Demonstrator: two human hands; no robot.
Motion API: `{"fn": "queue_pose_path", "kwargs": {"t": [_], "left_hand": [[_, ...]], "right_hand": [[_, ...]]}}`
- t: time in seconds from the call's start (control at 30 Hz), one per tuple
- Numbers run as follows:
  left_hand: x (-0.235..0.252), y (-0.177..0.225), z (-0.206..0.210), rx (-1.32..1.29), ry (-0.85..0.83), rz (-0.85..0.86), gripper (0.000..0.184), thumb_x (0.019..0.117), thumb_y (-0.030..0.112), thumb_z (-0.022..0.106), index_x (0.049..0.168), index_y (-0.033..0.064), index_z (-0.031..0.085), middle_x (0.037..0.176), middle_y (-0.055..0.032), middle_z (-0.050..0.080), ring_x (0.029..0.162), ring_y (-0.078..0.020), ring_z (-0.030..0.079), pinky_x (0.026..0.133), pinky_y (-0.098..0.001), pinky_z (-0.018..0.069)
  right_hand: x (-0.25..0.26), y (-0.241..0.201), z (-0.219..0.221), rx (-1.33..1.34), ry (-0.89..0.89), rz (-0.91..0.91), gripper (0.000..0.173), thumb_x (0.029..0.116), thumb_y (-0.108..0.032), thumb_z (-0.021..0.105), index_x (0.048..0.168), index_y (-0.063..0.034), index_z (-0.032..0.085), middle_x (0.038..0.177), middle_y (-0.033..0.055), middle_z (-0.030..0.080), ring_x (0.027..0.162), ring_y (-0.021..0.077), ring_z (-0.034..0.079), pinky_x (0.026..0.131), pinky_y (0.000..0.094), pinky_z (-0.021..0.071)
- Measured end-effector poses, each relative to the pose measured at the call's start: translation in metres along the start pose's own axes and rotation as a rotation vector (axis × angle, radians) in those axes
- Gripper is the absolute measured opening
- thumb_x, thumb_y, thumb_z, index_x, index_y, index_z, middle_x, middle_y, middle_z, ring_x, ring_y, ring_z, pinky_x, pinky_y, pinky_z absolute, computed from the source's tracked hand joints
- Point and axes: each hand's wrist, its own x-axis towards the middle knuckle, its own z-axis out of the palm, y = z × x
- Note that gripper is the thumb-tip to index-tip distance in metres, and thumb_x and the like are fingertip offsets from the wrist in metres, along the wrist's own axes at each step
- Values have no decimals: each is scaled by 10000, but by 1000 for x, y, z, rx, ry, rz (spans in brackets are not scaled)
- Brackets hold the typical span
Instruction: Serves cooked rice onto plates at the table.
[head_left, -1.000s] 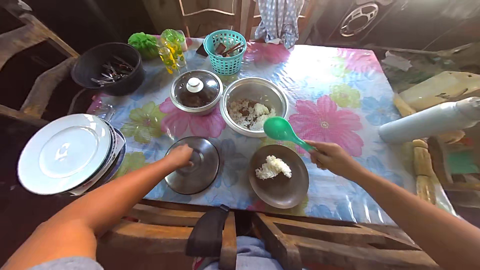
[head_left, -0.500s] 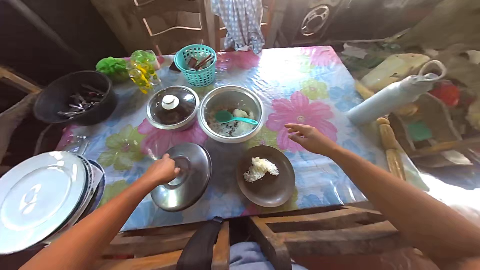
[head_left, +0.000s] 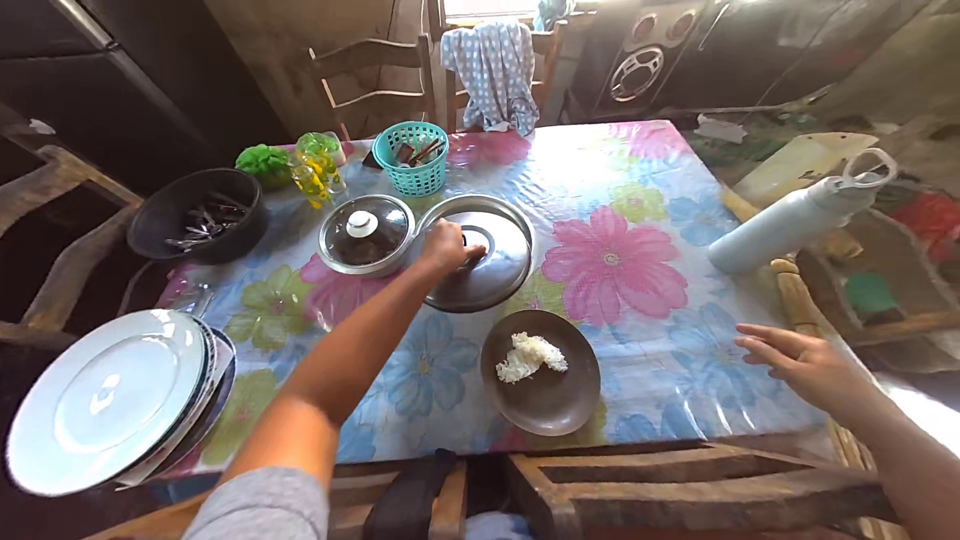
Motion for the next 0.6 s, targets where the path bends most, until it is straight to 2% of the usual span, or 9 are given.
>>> {"fn": "queue_pose_path", "kwargs": {"t": [0.13, 0.2, 0.27, 0.3, 0.4, 0.47, 0.53, 0.6], "left_hand": [[39, 12, 28, -5, 20, -115, 544, 953, 403, 714, 1153, -99, 650, 1353, -330, 539, 1311, -500, 493, 1015, -661, 447], [51, 14, 37, -5, 41, -137, 566, 956, 398, 709, 1215, -98, 627, 1414, -334, 499, 1359, -522, 438, 1027, -684, 425], [58, 15, 42, -7, 69, -160, 594, 973, 417, 683, 1267, -94, 606, 1457, -326, 468, 1379, -517, 423, 1048, -676, 415], [61, 15, 45, -19, 98, -171, 592, 971, 427, 683, 1256, -87, 616, 1468, -318, 462, 1374, -513, 431, 1050, -668, 422], [61, 18, 50, -22, 186, -177, 581, 962, 424, 702, 1238, -82, 631, 1463, -291, 474, 1371, -500, 434, 1056, -642, 428], [56, 20, 51, -23, 202, -169, 610, 960, 398, 713, 1289, -100, 588, 1453, -301, 482, 1377, -508, 425, 1055, -651, 421], [49, 23, 49, -20, 165, -178, 677, 956, 398, 718, 1372, -95, 511, 1466, -314, 464, 1392, -516, 408, 1039, -686, 416], [38, 25, 43, -7, 127, -183, 775, 934, 412, 743, 1459, -70, 440, 1498, -322, 436, 1405, -534, 387, 1034, -735, 383]], "right_hand": [[-26, -11, -17, -28, -34, -55, 374, 1050, -110, 514, 1373, 70, 569, 1220, 286, 666, 1018, 357, 679, 882, 498, 536], [-38, -13, -28, -40, -16, -123, 411, 1025, -155, 509, 1363, 68, 576, 1214, 261, 677, 997, 314, 694, 875, 460, 553], [-49, -11, -37, -32, 13, -164, 450, 1011, -206, 499, 1361, 66, 575, 1210, 239, 682, 975, 255, 698, 868, 408, 562], [-54, -8, -40, -26, 29, -173, 462, 1007, -226, 495, 1357, 63, 580, 1204, 224, 687, 965, 225, 700, 861, 379, 567], [-66, 1, -46, 20, 66, -182, 466, 997, -259, 501, 1340, 41, 602, 1190, 162, 706, 950, 132, 702, 843, 292, 572], [-78, 4, -49, 43, 92, -228, 465, 1003, -260, 509, 1327, 60, 602, 1182, 153, 707, 955, 89, 698, 848, 245, 571], [-94, -2, -50, 18, 91, -333, 489, 1021, -261, 524, 1336, 108, 580, 1223, 224, 686, 1022, 136, 700, 886, 268, 568], [-108, -14, -44, -31, 18, -520, 570, 1024, -359, 571, 1323, 126, 582, 1239, 262, 677, 1089, 187, 690, 924, 295, 557]]}}
